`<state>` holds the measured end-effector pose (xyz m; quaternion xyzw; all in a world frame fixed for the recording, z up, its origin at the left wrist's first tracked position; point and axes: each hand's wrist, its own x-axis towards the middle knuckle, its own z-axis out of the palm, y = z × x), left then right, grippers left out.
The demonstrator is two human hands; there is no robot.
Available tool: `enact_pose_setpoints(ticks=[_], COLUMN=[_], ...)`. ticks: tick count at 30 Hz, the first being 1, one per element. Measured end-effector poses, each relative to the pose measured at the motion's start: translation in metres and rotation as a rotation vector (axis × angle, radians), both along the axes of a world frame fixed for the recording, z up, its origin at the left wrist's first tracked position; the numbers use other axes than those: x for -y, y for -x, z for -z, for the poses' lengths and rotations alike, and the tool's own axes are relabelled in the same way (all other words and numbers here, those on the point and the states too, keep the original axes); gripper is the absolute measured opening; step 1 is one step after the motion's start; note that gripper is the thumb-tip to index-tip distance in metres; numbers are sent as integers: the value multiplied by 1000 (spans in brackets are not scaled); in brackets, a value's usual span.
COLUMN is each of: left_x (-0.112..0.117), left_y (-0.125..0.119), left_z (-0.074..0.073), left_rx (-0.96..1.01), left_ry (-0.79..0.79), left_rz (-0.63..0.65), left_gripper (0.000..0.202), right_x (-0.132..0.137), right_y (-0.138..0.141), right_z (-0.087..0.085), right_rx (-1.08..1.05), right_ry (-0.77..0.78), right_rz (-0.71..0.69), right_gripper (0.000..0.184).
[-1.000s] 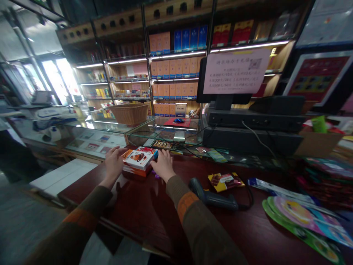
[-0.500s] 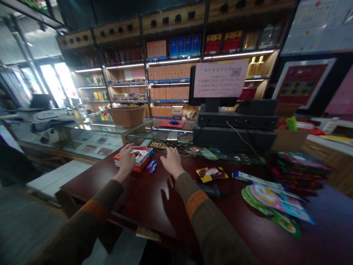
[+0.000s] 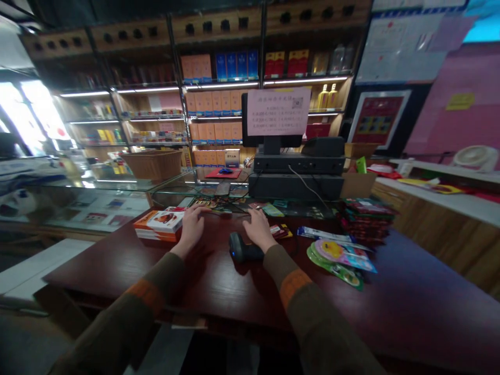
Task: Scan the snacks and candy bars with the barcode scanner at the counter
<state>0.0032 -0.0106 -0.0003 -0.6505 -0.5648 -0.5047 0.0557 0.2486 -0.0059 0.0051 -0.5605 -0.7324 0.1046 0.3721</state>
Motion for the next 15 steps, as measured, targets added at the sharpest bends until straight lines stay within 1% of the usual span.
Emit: enact_pose_setpoints(ticks=[5,11,13,15], left_x=[-10,-26,-32,-39], left_y=[-31,-58,-64,-68], left_z=[11,22,24,25], left_rx=[-10,2,53,139], left_ry=[35,104,158,255], left_rz=[137,310,372,442], left_gripper=[41,39,40,39], right_x=[0,-3,-4,-6], right_y=[-43,-85,-94,-101], right_z=[7,18,22,25], right_rx=[19,-24,-35,-43], right_ry=[20,20,18,27], right_rz=[64,124,149,172], right_gripper=[53,50,49,49])
